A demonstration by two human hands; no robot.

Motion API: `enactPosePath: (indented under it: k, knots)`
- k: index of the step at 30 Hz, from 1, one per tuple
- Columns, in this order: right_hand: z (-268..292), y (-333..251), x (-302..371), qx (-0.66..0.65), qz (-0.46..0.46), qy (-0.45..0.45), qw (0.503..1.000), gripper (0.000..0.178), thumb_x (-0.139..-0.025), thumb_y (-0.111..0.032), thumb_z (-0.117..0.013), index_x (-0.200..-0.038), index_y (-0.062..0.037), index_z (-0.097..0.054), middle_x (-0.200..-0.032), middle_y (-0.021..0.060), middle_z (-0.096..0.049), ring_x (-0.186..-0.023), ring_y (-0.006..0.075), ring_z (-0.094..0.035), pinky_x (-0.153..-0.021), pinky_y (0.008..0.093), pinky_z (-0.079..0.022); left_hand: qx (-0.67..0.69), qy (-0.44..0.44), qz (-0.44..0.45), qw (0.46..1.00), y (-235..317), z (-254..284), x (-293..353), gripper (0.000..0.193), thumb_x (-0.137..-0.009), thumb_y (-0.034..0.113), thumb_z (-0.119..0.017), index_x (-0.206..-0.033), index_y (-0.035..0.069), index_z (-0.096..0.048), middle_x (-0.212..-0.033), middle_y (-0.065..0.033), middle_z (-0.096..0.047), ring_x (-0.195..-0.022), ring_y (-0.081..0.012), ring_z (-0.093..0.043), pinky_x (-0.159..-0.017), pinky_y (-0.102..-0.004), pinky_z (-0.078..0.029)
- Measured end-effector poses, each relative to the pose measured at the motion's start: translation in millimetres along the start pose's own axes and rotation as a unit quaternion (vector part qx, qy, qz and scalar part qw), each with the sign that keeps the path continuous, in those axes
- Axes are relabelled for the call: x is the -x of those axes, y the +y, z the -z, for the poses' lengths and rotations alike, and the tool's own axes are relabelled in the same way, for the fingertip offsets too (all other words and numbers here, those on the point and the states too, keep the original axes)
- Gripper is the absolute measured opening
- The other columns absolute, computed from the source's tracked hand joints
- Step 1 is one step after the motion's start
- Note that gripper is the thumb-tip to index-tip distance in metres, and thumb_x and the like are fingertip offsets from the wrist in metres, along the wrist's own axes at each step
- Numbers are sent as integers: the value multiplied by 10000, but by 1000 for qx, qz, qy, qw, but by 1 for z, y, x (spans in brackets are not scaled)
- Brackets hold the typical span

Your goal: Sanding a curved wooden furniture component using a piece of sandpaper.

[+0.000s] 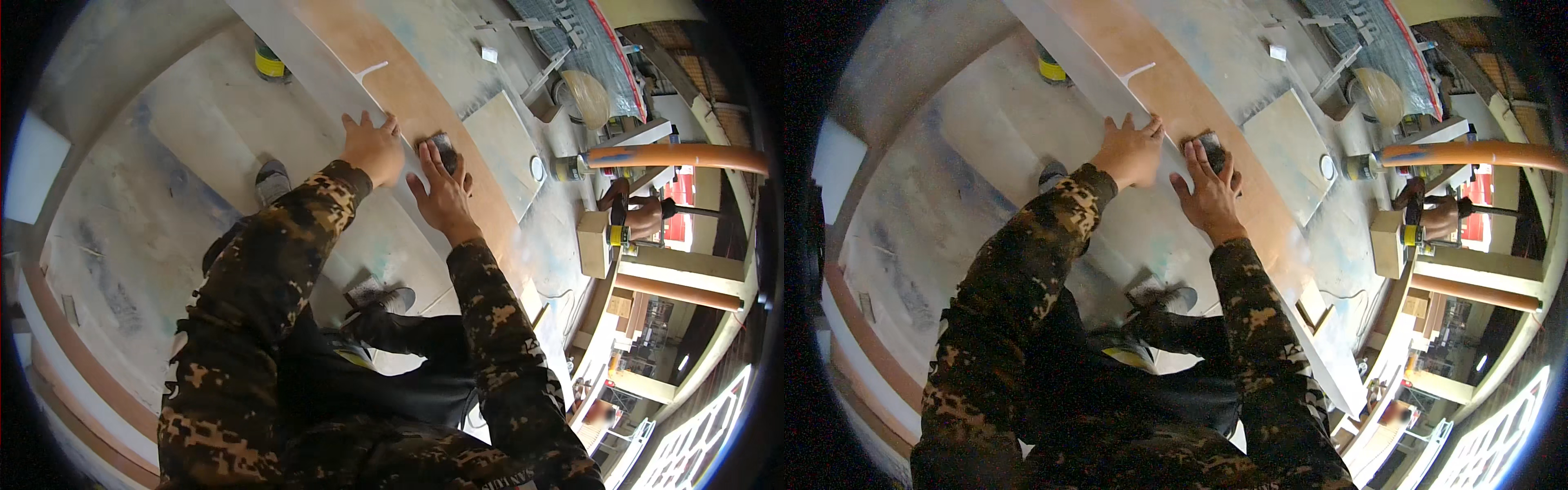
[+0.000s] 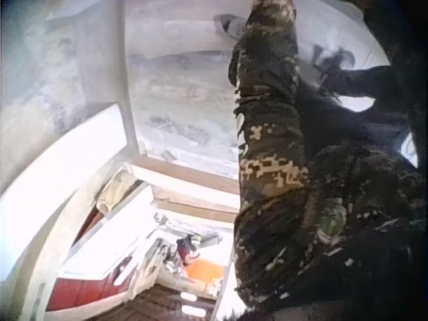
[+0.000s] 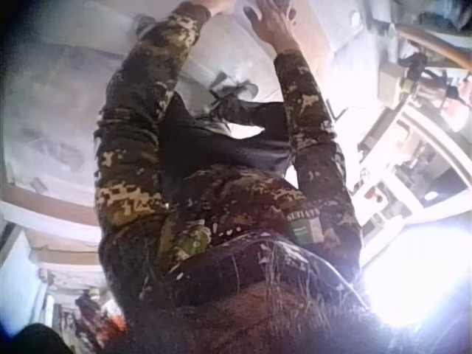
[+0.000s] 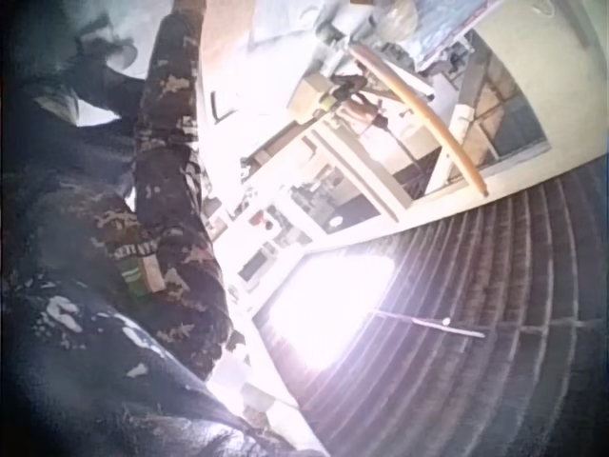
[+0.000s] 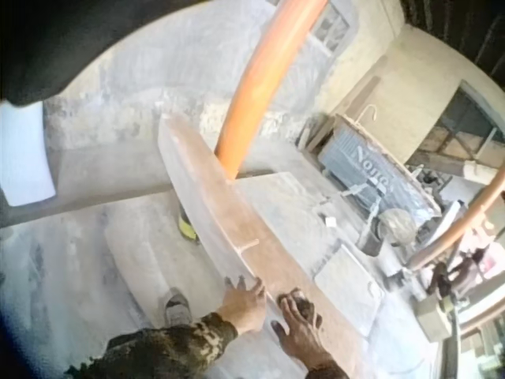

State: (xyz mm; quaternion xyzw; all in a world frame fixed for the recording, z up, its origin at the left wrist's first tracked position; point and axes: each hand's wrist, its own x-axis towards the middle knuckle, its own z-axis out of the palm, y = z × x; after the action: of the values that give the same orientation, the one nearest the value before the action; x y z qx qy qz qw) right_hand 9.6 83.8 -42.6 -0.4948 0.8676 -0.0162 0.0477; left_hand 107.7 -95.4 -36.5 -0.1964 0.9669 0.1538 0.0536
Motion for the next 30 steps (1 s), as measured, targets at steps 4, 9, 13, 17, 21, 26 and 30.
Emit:
enactPosePath:
  k: [4,9,13,17,21,26,30]
  knots:
    - [-7,22,46,6,-20,-47,999,682,-976,-422,-575,-1563,-185,-321,-1630,50,-308,-1488,496,-139,-1118,715,-110,-36,-80,17,996,0,13,1,648,-892,233,-574,-1497,48,-437,-1607,-55,-341,-1424,-431,-357,-1110,-687,-249]
    - [3,-10,16,-17,-39,-11,999,755,-950,-462,-608,-1574,-170,-298,-1633,104,-289,-1520,446,-107,-1117,727,-61,-28,-53,15,998,2,9,3,685,-884,239,-597,-1517,60,-407,-1617,-64,-321,-1439,-418,-341,-1120,-677,-246]
    - [-8,-4,-14,-21,6,10,1000,798,-921,-489,-632,-1560,-136,-309,-1633,81,-286,-1501,438,-177,-1128,715,-112,-8,-61,10,998,6,10,-1,669,-879,230,-602,-1501,49,-431,-1615,-79,-322,-1448,-422,-327,-1123,-676,-241]
    - [-2,24,54,-9,-11,-49,999,846,-890,-446,-687,-1570,-131,-293,-1628,100,-297,-1501,442,-189,-1129,705,-134,-34,-92,22,995,2,16,0,651,-877,228,-605,-1482,40,-459,-1613,-80,-324,-1443,-424,-330,-1122,-673,-243]
    - [-2,13,41,10,-28,-28,999,842,-889,-448,-686,-1566,-128,-300,-1623,106,-306,-1497,430,-215,-1130,704,-138,-17,-38,11,999,6,4,2,615,-873,221,-605,-1450,34,-504,-1597,-101,-350,-1437,-431,-342,-1121,-673,-242]
    - [-6,-10,-11,10,20,8,1000,861,-877,-456,-695,-1566,-126,-299,-1620,113,-313,-1499,390,-237,-1135,702,-128,-8,-38,16,999,7,9,-2,605,-872,218,-597,-1442,34,-514,-1594,-106,-357,-1438,-427,-345,-1119,-675,-243]
    - [-14,17,60,37,-37,-34,998,914,-844,-486,-718,-1565,-116,-296,-1629,104,-289,-1512,373,-201,-1131,708,-128,-51,-93,24,994,1,15,0,668,-869,226,-601,-1491,40,-444,-1622,-88,-311,-1447,-413,-333,-1117,-677,-251]
